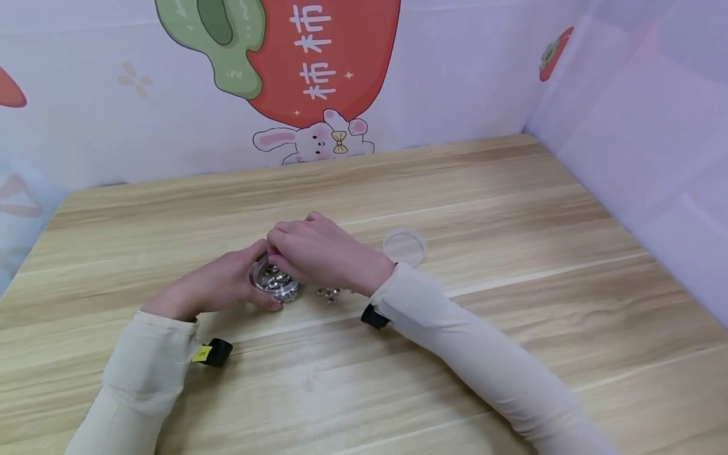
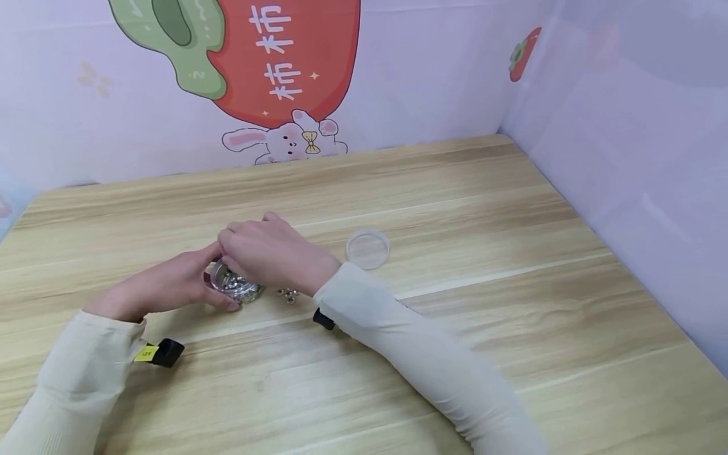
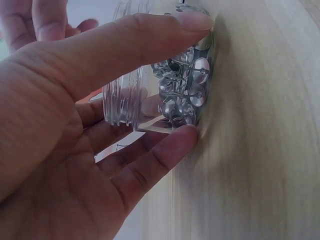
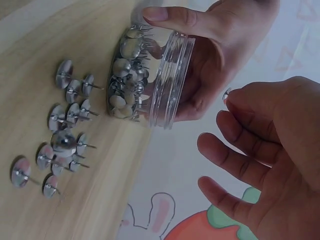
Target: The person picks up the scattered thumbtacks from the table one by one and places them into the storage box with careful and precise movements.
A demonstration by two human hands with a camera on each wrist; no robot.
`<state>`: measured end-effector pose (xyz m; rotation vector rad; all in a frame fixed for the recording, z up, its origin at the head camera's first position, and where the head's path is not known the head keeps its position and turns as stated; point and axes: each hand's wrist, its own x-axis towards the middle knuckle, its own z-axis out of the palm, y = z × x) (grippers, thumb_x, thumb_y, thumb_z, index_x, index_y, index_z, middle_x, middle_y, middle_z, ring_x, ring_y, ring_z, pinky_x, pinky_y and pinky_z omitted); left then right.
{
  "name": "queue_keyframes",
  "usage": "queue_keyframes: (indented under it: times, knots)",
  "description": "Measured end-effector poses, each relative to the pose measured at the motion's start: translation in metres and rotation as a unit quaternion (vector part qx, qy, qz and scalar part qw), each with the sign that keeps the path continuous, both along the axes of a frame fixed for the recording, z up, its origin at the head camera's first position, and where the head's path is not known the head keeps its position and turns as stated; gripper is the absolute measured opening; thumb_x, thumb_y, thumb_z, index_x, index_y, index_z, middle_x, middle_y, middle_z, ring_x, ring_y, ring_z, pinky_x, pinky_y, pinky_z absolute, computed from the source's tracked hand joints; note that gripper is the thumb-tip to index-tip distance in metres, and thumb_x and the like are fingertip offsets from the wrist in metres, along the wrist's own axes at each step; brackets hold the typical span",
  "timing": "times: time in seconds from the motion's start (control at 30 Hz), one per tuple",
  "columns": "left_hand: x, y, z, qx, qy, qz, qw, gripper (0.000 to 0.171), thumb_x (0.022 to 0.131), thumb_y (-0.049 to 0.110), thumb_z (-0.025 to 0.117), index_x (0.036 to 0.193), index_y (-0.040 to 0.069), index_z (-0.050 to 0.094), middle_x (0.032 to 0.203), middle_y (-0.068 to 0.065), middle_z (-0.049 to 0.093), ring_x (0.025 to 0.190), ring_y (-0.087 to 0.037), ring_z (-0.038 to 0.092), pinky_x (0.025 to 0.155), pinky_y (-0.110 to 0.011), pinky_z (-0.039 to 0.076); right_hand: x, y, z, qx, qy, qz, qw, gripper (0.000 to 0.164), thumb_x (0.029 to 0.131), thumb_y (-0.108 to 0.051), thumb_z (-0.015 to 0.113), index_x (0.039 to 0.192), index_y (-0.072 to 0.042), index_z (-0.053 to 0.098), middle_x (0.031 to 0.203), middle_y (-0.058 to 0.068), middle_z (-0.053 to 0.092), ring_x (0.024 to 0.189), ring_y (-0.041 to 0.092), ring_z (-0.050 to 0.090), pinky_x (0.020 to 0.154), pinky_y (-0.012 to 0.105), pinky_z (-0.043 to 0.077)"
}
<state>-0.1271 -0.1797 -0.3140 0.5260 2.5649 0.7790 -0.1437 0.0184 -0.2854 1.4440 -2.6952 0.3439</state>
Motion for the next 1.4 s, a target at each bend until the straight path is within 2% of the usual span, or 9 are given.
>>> queue_keyframes:
  times: [0.1, 0.5, 0.67, 0.77, 0.83, 0.9, 1.03, 1.17, 1.4]
  knots:
    - [0.001, -0.003, 0.000, 0.007, -0.005, 0.000, 1.0000, 0.099, 0.069, 0.037, 0.085, 0.147, 0.017, 0.027, 0.125, -0.017, 0.058, 0.107, -0.030, 0.055, 0.093, -0.055, 0.043, -0.001, -0.005, -0.001, -0.001, 0.003, 0.002, 1.000, 0.017, 0.099, -0.026, 0.053, 0.101, -0.012, 0.063, 0.089, -0.004, 0.062, 0.078, 0.009, 0.056, 0.079, 0.035, 0.045]
    - [-0.002, -0.003, -0.001, 0.010, 0.018, -0.008, 0.9998, 0.089, 0.066, 0.032, 0.087, 0.138, 0.012, 0.038, 0.125, -0.020, 0.060, 0.110, -0.034, 0.055, 0.096, -0.059, 0.042, -0.005, -0.005, -0.005, -0.011, -0.004, -0.017, 1.000, 0.018, 0.100, -0.026, 0.052, 0.106, -0.012, 0.062, 0.097, -0.003, 0.062, 0.088, 0.011, 0.055, 0.085, 0.036, 0.046]
    - [-0.004, -0.002, -0.002, 0.009, 0.011, -0.005, 0.9999, 0.094, 0.067, 0.028, 0.087, 0.142, 0.014, 0.033, 0.128, -0.019, 0.057, 0.111, -0.032, 0.053, 0.098, -0.058, 0.041, -0.007, -0.005, -0.009, -0.021, 0.013, -0.004, 1.000, 0.018, 0.100, -0.026, 0.053, 0.105, -0.013, 0.063, 0.096, -0.002, 0.062, 0.089, 0.013, 0.054, 0.083, 0.036, 0.045]
    - [-0.004, -0.002, -0.002, 0.011, 0.008, -0.005, 0.9999, 0.095, 0.067, 0.029, 0.087, 0.143, 0.012, 0.033, 0.129, -0.018, 0.057, 0.114, -0.032, 0.053, 0.099, -0.058, 0.040, -0.008, -0.006, -0.010, -0.026, 0.026, 0.002, 0.999, 0.030, 0.099, -0.033, 0.053, 0.122, -0.014, 0.058, 0.118, 0.002, 0.062, 0.107, 0.016, 0.053, 0.092, 0.039, 0.045]
    - [-0.004, -0.003, -0.002, 0.015, 0.003, -0.003, 0.9999, 0.093, 0.067, 0.029, 0.087, 0.142, 0.011, 0.035, 0.130, -0.015, 0.059, 0.116, -0.031, 0.052, 0.100, -0.059, 0.039, -0.008, -0.007, -0.011, -0.027, 0.027, -0.002, 0.999, 0.050, 0.098, -0.042, 0.054, 0.139, -0.015, 0.045, 0.141, 0.006, 0.049, 0.125, 0.020, 0.044, 0.103, 0.046, 0.040]
    - [-0.003, -0.003, -0.002, 0.021, -0.006, -0.001, 0.9998, 0.087, 0.068, 0.030, 0.086, 0.139, 0.010, 0.039, 0.129, -0.013, 0.061, 0.119, -0.031, 0.052, 0.101, -0.060, 0.039, -0.008, -0.008, -0.012, -0.029, 0.022, -0.009, 0.999, 0.072, 0.094, -0.052, 0.053, 0.152, -0.017, 0.025, 0.157, 0.009, 0.028, 0.140, 0.024, 0.027, 0.111, 0.054, 0.030]
    - [-0.001, -0.004, 0.000, 0.031, -0.027, 0.005, 0.9991, 0.085, 0.070, 0.032, 0.085, 0.139, 0.012, 0.040, 0.133, -0.009, 0.060, 0.124, -0.032, 0.049, 0.103, -0.063, 0.036, -0.007, -0.009, -0.012, -0.029, 0.002, -0.027, 0.999, 0.091, 0.090, -0.065, 0.048, 0.156, -0.022, 0.001, 0.164, 0.009, 0.000, 0.146, 0.029, -0.003, 0.114, 0.064, 0.013]
    - [0.000, -0.005, 0.001, 0.031, -0.025, 0.004, 0.9992, 0.083, 0.071, 0.033, 0.084, 0.139, 0.013, 0.040, 0.136, -0.010, 0.057, 0.123, -0.031, 0.050, 0.102, -0.063, 0.037, -0.007, -0.009, -0.012, -0.019, -0.002, -0.031, 0.999, 0.095, 0.089, -0.068, 0.046, 0.155, -0.024, -0.005, 0.163, 0.008, -0.008, 0.144, 0.027, -0.016, 0.115, 0.064, 0.007]
    - [-0.001, -0.004, 0.000, 0.032, -0.024, -0.001, 0.9992, 0.087, 0.069, 0.033, 0.085, 0.140, 0.015, 0.038, 0.140, -0.010, 0.054, 0.125, -0.032, 0.048, 0.103, -0.064, 0.035, -0.006, -0.008, -0.012, 0.003, 0.005, -0.025, 1.000, 0.096, 0.087, -0.067, 0.051, 0.156, -0.020, 0.001, 0.164, 0.009, -0.006, 0.145, 0.029, -0.012, 0.116, 0.063, 0.007]
